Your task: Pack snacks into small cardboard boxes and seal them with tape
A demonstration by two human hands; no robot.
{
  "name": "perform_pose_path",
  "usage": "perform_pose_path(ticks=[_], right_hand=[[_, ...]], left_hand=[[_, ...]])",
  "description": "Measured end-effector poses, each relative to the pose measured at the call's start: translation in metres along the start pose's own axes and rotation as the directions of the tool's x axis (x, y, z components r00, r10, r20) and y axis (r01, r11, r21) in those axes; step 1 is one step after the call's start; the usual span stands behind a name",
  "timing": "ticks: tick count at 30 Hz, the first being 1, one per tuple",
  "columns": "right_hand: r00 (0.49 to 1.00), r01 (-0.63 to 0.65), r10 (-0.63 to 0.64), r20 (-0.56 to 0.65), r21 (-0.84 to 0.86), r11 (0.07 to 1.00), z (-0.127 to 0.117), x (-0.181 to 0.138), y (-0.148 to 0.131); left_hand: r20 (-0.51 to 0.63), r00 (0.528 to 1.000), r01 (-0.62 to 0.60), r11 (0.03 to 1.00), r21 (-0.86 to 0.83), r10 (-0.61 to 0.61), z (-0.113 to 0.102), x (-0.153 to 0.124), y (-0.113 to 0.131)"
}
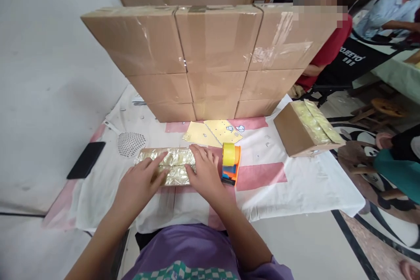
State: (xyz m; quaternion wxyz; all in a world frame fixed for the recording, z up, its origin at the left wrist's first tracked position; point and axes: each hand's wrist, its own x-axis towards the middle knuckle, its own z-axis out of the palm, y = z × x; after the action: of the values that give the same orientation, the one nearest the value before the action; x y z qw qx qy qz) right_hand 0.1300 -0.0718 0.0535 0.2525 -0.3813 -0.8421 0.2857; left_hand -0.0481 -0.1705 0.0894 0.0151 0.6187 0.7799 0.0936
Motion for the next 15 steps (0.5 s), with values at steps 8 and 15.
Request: perform_pose_path(ticks=[8,15], right_hand=[[0.929,0.023,-0.014,-0.369,0.022,0.999,-0.058,0.023,0.063],[0.922,-0.332,0.293,-0.252,-0.131,0.934,-0.109,0.097,0.219]], left_hand=[[-0.327,0.872,-0.423,0.897,-0.130,0.364,0.034,-0.030,-0.032],[-0.320,0.844,-0.466,0.884,-0.043,0.430,0.036,-0.027,-0.036]])
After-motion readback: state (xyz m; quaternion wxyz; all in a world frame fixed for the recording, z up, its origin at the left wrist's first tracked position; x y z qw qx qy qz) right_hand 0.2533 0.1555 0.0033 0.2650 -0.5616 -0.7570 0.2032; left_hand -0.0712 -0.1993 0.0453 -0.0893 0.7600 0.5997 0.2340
